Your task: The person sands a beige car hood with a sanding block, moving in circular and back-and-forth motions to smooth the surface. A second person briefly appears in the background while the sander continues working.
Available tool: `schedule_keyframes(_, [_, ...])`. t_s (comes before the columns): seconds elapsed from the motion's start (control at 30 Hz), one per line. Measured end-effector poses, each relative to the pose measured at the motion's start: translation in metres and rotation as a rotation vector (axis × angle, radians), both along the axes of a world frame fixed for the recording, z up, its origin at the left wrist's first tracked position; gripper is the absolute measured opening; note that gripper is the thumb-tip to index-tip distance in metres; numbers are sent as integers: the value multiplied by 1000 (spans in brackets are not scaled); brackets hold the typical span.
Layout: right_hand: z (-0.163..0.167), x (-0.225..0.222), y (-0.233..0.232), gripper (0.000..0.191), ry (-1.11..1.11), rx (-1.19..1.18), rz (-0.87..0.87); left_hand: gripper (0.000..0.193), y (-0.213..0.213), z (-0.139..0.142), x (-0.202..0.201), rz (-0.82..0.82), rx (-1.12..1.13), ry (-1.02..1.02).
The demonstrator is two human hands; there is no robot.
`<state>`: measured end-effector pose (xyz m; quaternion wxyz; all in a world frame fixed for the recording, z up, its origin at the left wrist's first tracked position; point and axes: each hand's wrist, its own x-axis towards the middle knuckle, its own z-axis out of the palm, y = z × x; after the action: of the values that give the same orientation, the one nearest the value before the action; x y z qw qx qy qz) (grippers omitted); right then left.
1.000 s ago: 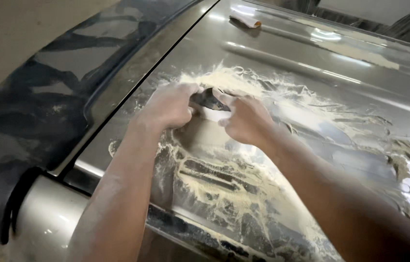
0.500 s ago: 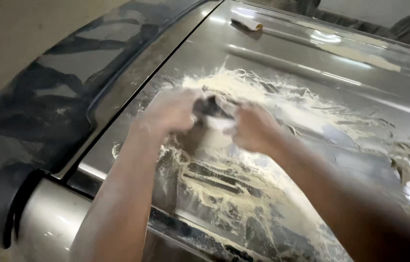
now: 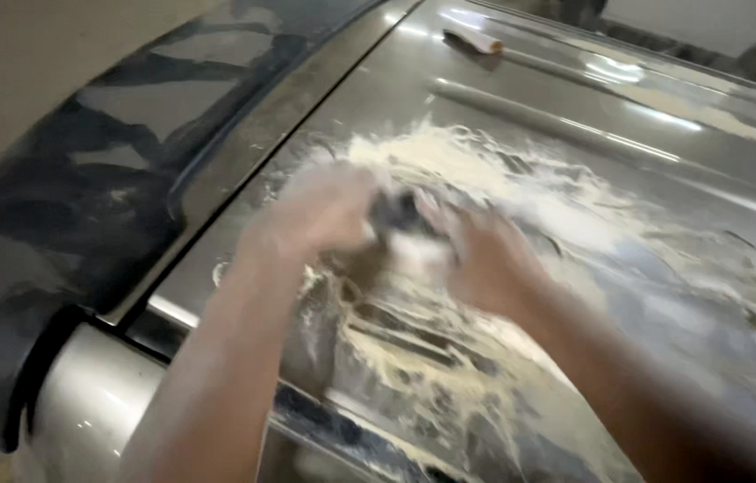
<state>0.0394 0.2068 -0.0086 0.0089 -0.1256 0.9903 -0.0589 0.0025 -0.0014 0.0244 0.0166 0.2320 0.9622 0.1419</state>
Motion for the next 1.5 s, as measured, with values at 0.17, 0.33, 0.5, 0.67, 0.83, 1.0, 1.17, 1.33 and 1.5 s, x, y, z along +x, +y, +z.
schedule_keyframes(0.17, [-25, 1, 2, 81, 156, 71, 64, 66, -1, -4, 4, 26, -12, -224])
schedule_keyframes(0.33, [15, -32, -7, 75, 19, -96, -114, 52, -3, -6, -22, 0, 207, 131])
schedule_keyframes(0.5, [30, 16, -9, 79, -101, -29, -23, 61, -7, -21, -11, -11, 154, -99])
schedule_keyframes(0.67, [23, 25, -4, 80, -80, -1, -58, 54, -5, -22, -6, -208, 111, 123])
schedule_keyframes(0.83, [22, -2, -14, 70, -227, -20, -248, 41, -5, -20, -21, -12, 1, -195])
schedule_keyframes(1.0, [22, -35, -20, 66, 272, -179, 37, 48, -6, -20, -29, -90, 263, 388])
schedule_keyframes(1.17, [-9, 5, 4, 71, 305, -109, 168, 49, -1, -31, -13, 46, 155, -87])
schedule_keyframes(1.33, [-25, -2, 20, 61, -49, -156, -138, 47, 4, -41, -23, -75, 15, 94])
schedule_keyframes(1.5, [-16, -81, 11, 58, 235, -185, 4, 57, 1, -34, -66, -116, 277, 395])
